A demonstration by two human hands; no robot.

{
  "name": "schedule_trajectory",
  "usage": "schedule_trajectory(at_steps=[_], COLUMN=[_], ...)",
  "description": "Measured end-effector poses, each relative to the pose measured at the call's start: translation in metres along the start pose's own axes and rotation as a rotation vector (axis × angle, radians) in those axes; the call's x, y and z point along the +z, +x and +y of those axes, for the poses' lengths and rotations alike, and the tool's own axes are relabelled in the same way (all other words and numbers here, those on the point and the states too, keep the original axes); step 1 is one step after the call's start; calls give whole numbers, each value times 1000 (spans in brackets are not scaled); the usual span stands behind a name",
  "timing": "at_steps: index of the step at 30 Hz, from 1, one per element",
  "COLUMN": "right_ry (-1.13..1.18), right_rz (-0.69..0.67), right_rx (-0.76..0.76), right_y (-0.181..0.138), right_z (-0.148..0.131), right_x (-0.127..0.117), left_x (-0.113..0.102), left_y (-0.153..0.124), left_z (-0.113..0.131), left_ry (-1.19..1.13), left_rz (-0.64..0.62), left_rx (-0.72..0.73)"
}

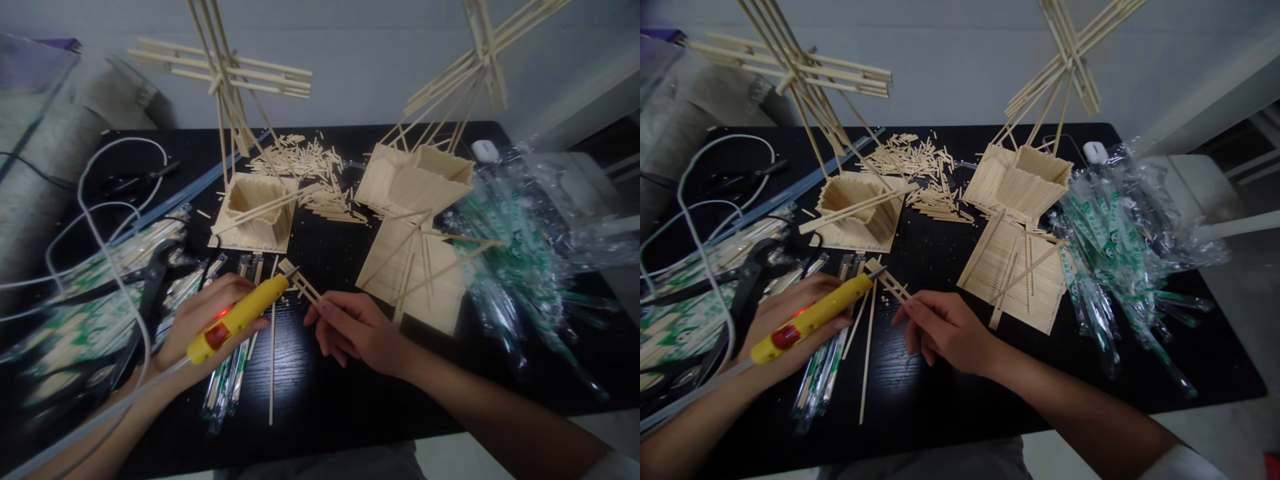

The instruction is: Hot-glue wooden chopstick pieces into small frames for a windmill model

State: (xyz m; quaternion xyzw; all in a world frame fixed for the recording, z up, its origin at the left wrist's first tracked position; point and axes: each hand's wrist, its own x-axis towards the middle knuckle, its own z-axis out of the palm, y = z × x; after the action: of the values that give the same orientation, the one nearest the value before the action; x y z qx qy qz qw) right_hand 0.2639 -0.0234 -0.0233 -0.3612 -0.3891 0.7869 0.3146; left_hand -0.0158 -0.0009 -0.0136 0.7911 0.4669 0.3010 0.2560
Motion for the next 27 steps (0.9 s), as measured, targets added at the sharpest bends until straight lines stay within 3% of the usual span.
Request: schedule_trajectory(at_steps=[9,16,22,27], right_ry=[0,-14,-183,-299], right_rz=[7,31,172,185], right_rx=[-9,-21,-101,-137], right_y=[0,0,-1,-2], right_z=[1,1,4,3], right_x=[1,1,1,3], left_x=[-5,-2,-8,-7], left_y=[0,-1,2,-2], left_z=[-3,-3,2,0], left_ry=[31,-8,1,-52], left_rz=[48,-45,41,27], left_rx=[-68,-1,-42,-87])
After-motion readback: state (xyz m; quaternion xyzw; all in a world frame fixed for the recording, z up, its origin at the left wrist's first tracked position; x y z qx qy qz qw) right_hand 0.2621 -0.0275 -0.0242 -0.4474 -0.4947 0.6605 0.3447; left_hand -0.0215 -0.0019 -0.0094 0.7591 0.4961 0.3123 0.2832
